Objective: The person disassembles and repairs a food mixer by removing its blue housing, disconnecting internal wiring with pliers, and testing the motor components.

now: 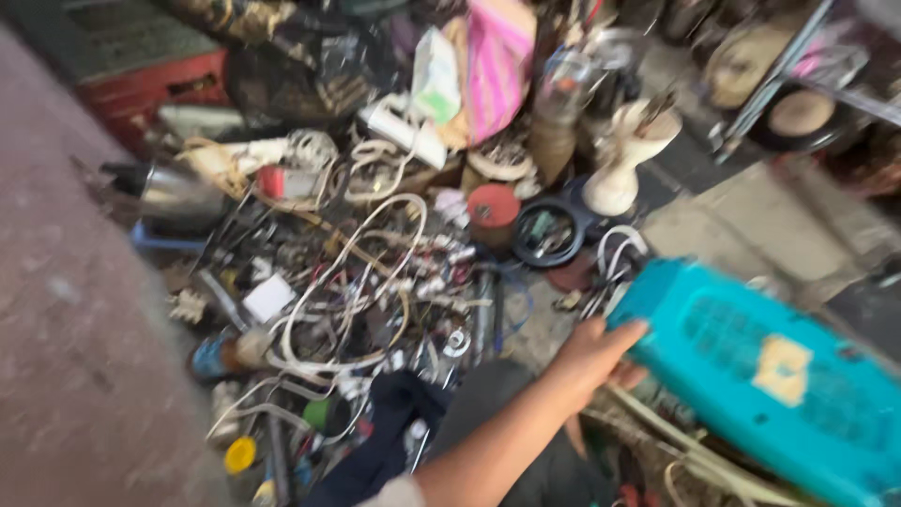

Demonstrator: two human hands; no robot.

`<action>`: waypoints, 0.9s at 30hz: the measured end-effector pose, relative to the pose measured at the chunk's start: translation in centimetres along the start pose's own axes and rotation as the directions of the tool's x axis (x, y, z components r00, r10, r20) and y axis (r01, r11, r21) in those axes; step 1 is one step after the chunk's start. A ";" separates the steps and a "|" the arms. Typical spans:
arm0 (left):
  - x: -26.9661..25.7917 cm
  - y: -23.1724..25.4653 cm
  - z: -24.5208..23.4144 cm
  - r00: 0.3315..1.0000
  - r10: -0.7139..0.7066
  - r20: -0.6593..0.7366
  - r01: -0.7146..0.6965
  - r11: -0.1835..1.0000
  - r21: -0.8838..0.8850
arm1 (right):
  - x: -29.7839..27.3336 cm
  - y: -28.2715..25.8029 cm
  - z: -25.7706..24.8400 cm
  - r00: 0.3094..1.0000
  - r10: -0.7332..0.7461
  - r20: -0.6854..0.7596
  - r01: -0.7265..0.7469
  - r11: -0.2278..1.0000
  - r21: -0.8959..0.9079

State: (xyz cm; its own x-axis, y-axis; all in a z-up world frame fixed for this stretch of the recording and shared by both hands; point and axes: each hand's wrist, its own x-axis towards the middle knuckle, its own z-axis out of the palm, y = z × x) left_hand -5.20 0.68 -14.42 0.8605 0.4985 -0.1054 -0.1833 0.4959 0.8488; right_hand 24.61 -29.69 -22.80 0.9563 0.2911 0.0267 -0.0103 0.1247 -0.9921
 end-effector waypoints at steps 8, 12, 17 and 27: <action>-3.0 0.0 -1.2 0.962 -0.085 -0.261 0.160 0.947 0.280 | -1.0 0.1 -4.1 0.882 -0.448 0.144 0.448 0.706 -0.548; -2.8 -0.6 -1.7 0.971 -0.053 -0.235 0.149 0.898 0.415 | -0.7 0.2 -2.8 0.976 -0.197 -0.096 0.135 0.886 -0.443; -3.1 0.4 -1.3 0.974 -0.008 -0.225 0.145 0.786 0.601 | -0.9 0.1 -2.6 0.992 -0.125 -0.025 0.098 0.878 -0.469; 8.8 15.2 -4.0 0.814 0.553 0.178 -0.298 0.135 0.945 | -0.7 1.7 -4.1 0.899 -0.424 0.108 0.384 0.646 -0.659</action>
State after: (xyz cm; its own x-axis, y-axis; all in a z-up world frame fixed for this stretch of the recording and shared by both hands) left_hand -2.32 15.40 -4.51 0.6838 0.5534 0.4756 0.1681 -0.7537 0.6353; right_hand 25.09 -33.56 -25.05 0.8327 0.3110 0.4581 0.5533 -0.4332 -0.7115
